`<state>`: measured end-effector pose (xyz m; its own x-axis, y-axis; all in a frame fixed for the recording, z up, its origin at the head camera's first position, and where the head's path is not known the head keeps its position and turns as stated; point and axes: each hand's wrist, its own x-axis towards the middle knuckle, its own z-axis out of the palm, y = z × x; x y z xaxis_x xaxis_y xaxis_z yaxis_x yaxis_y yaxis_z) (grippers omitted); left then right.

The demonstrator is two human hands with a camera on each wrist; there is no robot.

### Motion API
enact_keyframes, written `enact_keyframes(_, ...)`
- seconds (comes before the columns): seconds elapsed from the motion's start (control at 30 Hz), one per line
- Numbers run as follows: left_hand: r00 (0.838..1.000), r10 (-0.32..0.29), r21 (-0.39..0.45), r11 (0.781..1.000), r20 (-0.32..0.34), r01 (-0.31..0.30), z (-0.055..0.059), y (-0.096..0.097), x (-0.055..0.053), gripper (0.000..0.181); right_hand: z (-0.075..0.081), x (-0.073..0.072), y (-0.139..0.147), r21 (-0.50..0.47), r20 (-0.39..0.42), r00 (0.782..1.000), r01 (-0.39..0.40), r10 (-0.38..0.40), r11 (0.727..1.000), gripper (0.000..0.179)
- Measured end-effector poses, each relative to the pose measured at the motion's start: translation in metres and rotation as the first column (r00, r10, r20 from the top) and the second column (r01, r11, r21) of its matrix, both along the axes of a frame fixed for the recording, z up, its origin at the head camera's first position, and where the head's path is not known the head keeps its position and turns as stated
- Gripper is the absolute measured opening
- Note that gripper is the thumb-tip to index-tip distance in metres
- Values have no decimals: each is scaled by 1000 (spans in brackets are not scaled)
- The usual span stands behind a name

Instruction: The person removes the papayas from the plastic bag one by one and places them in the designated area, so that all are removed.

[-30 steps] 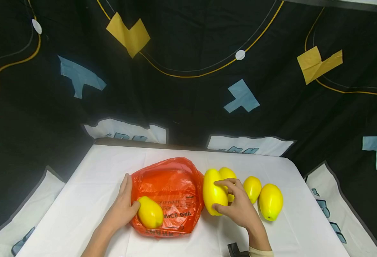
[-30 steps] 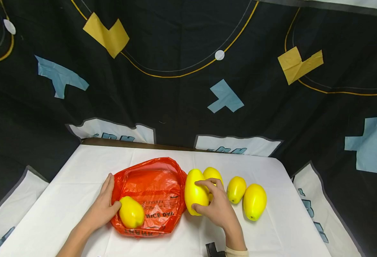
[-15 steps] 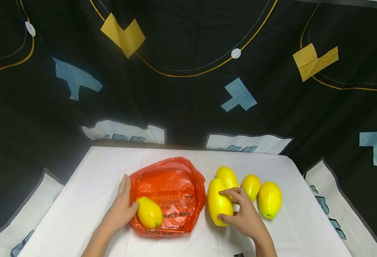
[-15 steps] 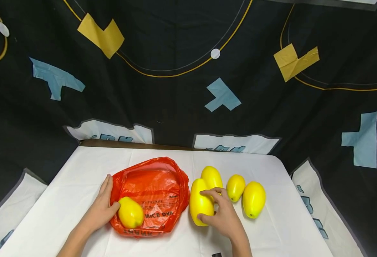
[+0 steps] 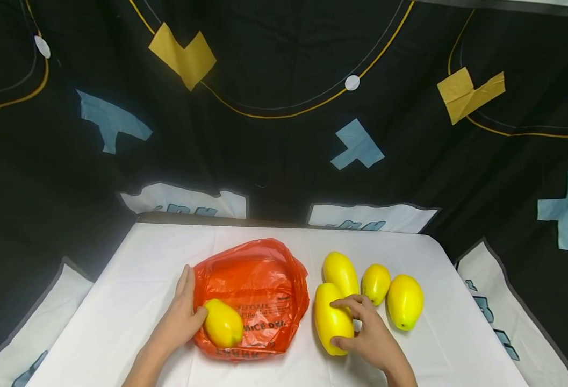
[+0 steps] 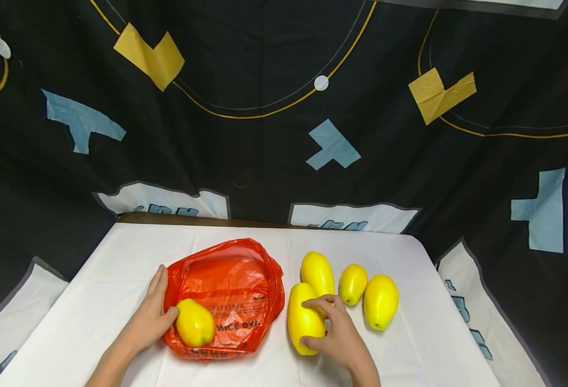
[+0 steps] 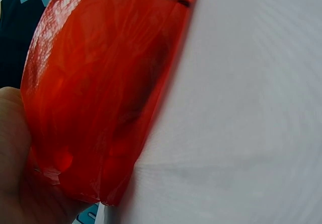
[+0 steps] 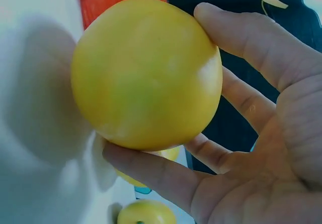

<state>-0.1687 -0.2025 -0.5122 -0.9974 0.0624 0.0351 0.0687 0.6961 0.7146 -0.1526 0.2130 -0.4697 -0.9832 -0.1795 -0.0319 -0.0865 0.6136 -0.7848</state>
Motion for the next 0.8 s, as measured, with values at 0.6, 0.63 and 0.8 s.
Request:
enact_keyframes(0.6,1000,7,6,1000,5,-7,1,-1,0,93,1,3,3,47,69,997,-29,25,998,62)
enact_keyframes(0.63,1000,8,8,1000,9,-8,1,-1,0,93,1,3,2,54,69,997,-27,24,998,62)
enact_keyframes(0.8,1000,9,13,1000,19,-9,1,0,0,93,3,5,1,76,78,997,-4,-2,997,61)
